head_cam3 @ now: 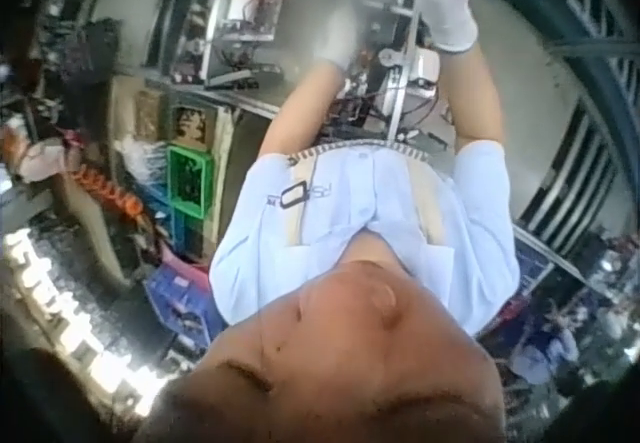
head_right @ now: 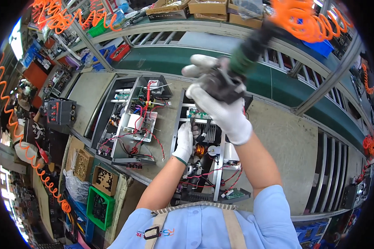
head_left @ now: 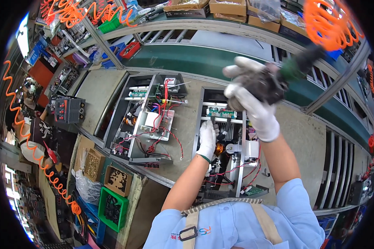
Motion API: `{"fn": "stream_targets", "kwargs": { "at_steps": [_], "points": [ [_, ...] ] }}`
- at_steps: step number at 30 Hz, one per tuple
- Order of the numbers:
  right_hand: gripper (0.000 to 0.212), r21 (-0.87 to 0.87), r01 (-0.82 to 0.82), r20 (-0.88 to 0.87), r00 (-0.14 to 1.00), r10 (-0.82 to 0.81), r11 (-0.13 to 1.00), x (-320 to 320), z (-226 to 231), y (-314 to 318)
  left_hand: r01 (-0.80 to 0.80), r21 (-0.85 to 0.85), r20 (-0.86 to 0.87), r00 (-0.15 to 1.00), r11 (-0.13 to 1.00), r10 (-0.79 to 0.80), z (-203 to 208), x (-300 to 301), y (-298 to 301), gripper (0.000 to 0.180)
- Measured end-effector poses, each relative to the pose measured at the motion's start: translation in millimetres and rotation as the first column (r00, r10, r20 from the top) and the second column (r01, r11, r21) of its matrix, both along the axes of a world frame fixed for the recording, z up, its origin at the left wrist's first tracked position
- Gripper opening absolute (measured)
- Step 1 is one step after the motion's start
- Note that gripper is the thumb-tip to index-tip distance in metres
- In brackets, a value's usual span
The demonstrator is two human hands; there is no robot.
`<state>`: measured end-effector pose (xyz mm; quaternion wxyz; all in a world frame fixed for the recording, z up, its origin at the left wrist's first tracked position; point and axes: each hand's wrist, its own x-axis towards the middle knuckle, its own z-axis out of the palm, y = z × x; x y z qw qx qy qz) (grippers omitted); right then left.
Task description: The person assembles electronic components by securing screws into an electronic housing and circuit board using a pneumatic screwdriver.
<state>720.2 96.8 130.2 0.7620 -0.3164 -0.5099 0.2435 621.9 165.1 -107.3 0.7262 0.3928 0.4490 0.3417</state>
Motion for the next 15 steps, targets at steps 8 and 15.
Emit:
{"fn": "stream_targets", "kwargs": {
  "at_steps": [8,15],
  "points": [
    [0.06,0.154,0.059,-0.012,0.998,-0.057,0.986,-7.9,-6.1,-135.4,-0.257,0.197,-0.005,0.965,0.946,0.263,-6.7,-12.9,-35.8,0.034],
    [0.055,0.049,0.324,-0.164,0.936,-0.313,0.945,-36.5,-28.8,-175.9,-0.044,-0.116,0.555,0.825,0.992,0.102,54.8,-62.8,-90.2,0.023]
  ]
}}
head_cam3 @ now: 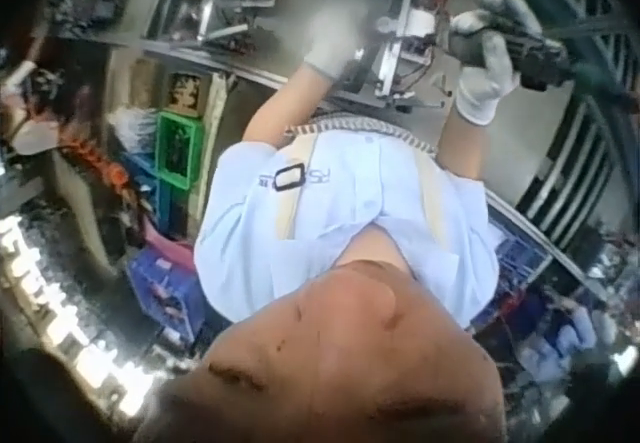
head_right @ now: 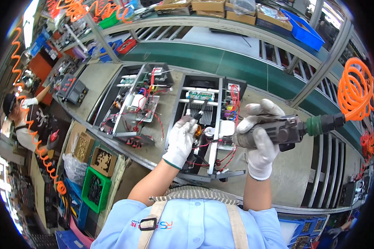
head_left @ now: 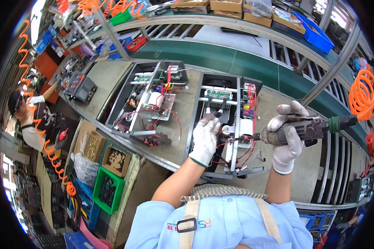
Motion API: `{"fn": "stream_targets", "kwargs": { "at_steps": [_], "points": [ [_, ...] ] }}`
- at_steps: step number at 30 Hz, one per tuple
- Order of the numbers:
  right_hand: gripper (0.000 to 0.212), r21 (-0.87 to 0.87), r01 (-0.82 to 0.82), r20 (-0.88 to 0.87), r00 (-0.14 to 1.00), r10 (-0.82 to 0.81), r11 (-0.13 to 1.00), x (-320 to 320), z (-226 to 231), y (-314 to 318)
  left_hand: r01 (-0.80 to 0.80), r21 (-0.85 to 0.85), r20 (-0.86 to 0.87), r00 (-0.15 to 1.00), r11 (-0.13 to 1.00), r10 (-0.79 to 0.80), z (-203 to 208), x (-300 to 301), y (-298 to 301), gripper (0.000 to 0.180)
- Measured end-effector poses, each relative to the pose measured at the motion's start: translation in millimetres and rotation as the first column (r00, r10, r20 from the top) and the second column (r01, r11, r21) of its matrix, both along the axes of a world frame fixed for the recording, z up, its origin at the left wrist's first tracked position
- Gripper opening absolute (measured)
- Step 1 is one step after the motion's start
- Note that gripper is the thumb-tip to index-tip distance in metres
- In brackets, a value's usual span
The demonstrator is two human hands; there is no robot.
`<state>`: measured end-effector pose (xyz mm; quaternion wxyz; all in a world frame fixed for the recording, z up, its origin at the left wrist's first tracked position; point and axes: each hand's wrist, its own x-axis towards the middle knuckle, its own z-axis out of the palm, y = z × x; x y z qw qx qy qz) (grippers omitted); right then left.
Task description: The person assembles electronic components by securing screws into an electronic housing and circuit board using a pneumatic screwdriver.
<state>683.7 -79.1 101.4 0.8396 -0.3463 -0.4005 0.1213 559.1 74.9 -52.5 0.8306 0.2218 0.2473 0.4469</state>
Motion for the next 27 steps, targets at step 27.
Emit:
{"fn": "stream_targets", "kwargs": {
  "at_steps": [27],
  "points": [
    [0.054,0.056,-0.195,0.021,0.981,0.194,0.979,-235.3,33.6,255.5,0.515,-0.189,0.23,0.851,0.836,-0.472,42.8,-272.7,185.8,0.017]
  ]
}}
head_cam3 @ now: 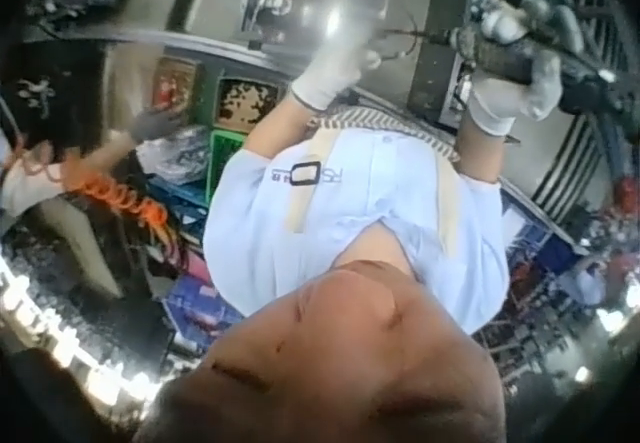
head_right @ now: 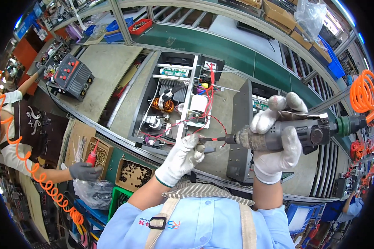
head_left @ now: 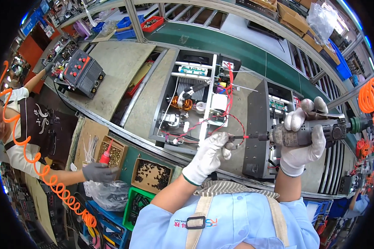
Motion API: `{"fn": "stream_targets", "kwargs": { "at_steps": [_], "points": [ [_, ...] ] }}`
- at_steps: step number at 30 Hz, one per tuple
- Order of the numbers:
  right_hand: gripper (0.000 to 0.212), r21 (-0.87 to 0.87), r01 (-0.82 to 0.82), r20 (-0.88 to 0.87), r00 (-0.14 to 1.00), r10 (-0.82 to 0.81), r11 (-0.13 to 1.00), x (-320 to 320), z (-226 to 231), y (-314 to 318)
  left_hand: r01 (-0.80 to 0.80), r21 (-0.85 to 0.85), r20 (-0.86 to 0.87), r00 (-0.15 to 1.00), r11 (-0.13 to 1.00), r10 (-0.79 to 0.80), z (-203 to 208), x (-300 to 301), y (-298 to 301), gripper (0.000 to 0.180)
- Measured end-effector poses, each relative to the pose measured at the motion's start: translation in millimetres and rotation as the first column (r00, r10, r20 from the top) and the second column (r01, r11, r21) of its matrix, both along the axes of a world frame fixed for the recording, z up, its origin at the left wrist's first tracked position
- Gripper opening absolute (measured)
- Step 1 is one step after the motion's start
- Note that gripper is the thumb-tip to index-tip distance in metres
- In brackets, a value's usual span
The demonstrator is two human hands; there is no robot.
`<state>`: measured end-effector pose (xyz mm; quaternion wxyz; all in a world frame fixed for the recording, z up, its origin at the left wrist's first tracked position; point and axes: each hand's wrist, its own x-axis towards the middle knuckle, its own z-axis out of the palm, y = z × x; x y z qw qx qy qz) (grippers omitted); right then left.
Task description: The person assembles electronic components by securing screws into an electronic housing and circuit board using a pneumatic screwdriver.
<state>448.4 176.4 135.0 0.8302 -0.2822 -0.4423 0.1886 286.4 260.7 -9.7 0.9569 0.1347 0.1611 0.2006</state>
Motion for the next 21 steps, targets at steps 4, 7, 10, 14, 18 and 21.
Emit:
{"fn": "stream_targets", "kwargs": {
  "at_steps": [4,7,10,14,18,21],
  "points": [
    [0.056,-0.057,0.019,0.061,0.998,-0.016,0.998,-6.4,4.2,10.5,0.002,-0.032,-0.041,0.999,0.999,-0.004,2.7,1.0,4.0,0.02],
    [0.059,-0.044,-0.112,0.055,0.992,0.115,0.993,-1.0,8.4,12.2,0.025,0.016,-0.049,0.999,1.0,-0.024,5.1,-2.2,-1.3,0.021],
    [0.061,-0.022,-0.261,0.009,0.965,0.261,0.965,4.0,8.6,8.9,0.009,0.044,-0.06,0.998,0.999,-0.006,9.4,-5.0,-11.0,0.017],
    [0.06,0.019,-0.212,0.036,0.977,0.211,0.977,7.6,1.5,0.2,-0.117,0.032,-0.063,0.991,0.993,0.118,13.1,-3.4,-30.1,0.011],
    [0.061,0.044,-0.176,-0.149,0.972,0.181,0.983,14.8,-11.5,-13.9,-0.277,0.092,-0.077,0.956,0.956,0.284,15.9,-0.7,-41.7,0.019],
    [0.061,-0.001,-0.224,-0.168,0.961,0.221,0.975,28.6,-6.4,-29.3,-0.157,0.169,-0.119,0.977,0.973,0.178,26.4,2.1,-42.6,0.025]
  ]
}}
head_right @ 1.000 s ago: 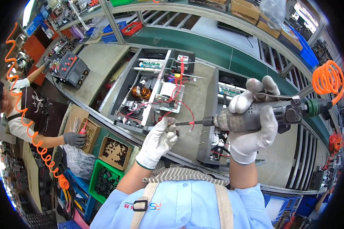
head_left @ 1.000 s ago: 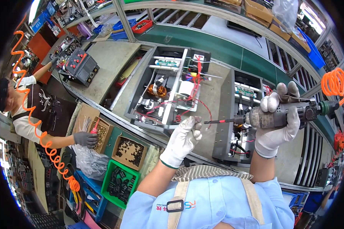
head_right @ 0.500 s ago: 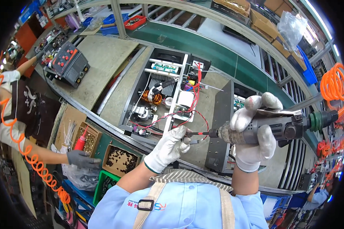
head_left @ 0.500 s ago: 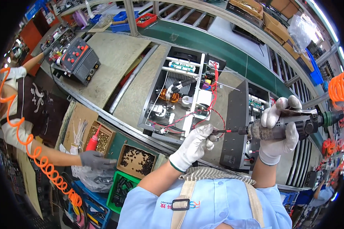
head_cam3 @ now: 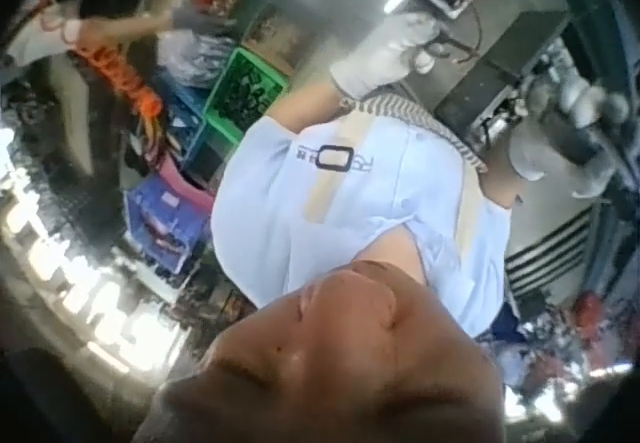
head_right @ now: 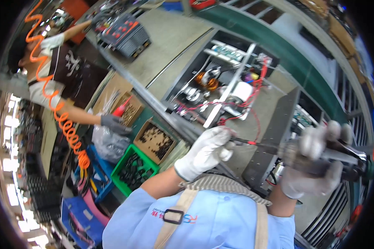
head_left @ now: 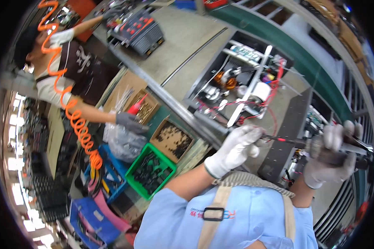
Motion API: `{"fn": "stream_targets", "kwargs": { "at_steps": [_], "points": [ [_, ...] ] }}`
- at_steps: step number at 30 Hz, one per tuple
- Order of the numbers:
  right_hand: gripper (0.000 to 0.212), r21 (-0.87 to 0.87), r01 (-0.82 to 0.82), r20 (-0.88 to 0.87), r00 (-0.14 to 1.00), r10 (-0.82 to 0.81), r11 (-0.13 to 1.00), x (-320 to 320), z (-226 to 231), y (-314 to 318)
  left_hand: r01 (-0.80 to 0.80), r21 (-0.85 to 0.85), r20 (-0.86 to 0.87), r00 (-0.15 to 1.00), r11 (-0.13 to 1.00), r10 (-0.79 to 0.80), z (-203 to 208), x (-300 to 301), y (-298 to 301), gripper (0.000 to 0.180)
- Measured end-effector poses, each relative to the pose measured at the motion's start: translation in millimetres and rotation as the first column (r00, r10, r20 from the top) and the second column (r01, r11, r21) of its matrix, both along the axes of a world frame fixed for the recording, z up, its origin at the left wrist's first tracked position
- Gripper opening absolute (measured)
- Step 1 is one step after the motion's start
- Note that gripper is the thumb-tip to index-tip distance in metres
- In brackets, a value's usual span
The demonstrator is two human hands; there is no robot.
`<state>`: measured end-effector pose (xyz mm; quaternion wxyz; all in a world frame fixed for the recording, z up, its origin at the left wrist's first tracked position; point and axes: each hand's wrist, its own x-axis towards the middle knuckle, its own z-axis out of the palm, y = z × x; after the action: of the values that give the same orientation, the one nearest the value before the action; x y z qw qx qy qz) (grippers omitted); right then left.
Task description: The person assembles electronic components by securing screws into an electronic housing and circuit board using a pneumatic screwdriver.
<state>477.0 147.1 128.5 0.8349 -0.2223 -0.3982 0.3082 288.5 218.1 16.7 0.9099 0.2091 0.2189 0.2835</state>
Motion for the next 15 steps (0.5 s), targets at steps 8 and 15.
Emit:
{"fn": "stream_targets", "kwargs": {
  "at_steps": [8,15],
  "points": [
    [0.057,-0.016,-0.118,0.171,0.978,0.119,0.993,12.9,-1.7,27.2,0.263,-0.062,-0.061,0.962,0.963,-0.267,1.7,2.2,46.1,0.021],
    [0.036,-0.046,-0.002,0.079,0.997,0.006,0.999,-21.5,17.6,76.8,0.368,-0.046,-0.001,0.93,0.929,-0.368,-6.2,-20.9,90.2,0.027]
  ]
}}
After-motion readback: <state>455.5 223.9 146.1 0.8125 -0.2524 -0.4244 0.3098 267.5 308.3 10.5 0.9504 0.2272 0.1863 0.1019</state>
